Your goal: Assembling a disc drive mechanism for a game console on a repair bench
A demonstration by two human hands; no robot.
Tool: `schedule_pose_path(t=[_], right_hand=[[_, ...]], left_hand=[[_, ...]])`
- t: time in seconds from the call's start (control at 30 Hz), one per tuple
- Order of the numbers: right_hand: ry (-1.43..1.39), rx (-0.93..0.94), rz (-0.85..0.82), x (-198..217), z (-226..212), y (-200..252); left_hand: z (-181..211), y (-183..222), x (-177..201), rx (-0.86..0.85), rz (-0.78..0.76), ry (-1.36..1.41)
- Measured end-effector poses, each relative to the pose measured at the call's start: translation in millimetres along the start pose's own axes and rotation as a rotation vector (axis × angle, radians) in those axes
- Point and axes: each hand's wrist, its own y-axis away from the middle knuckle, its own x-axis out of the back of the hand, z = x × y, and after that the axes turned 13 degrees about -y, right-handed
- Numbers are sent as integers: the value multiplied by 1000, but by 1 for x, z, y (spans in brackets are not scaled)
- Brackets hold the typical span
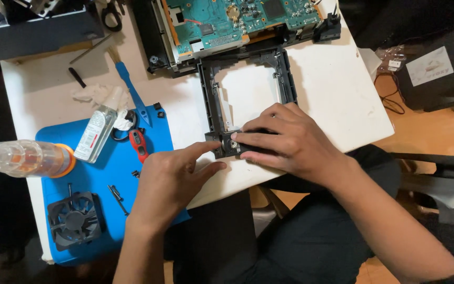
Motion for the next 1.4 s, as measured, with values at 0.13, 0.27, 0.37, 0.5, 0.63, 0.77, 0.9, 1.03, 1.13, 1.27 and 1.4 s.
schedule_pose_path(t=[0.13,0.27,0.37,0.5,0.63,0.77,0.9,1.03,1.13,1.27,1.4], right_hand=[[-17,-21,-15,1,2,-1],[-6,102,-107,4,5,-2],[-26,94,-119,5,5,-3],[55,111,-130,4,8,0],[52,147,-105,3,11,4],[68,131,-125,2,9,2],[110,92,-152,2,5,-3],[119,86,-150,2,-3,-10],[131,122,-180,0,-1,-10],[86,142,-226,1,4,-11],[68,130,-210,1,1,-15]], left_hand=[[-2,1,-3,6,-5,-3],[-9,5,-12,19,33,-151],[-11,5,-15,9,54,-162],[-13,5,-19,-52,128,-194],[-15,5,-21,-77,146,-187],[-15,5,-21,-76,158,-187],[-12,5,-16,-66,131,-162],[-15,5,-20,-83,160,-169],[-16,5,-21,-84,158,-163],[-15,3,-18,-58,123,-172],[-11,3,-13,-43,67,-182]])
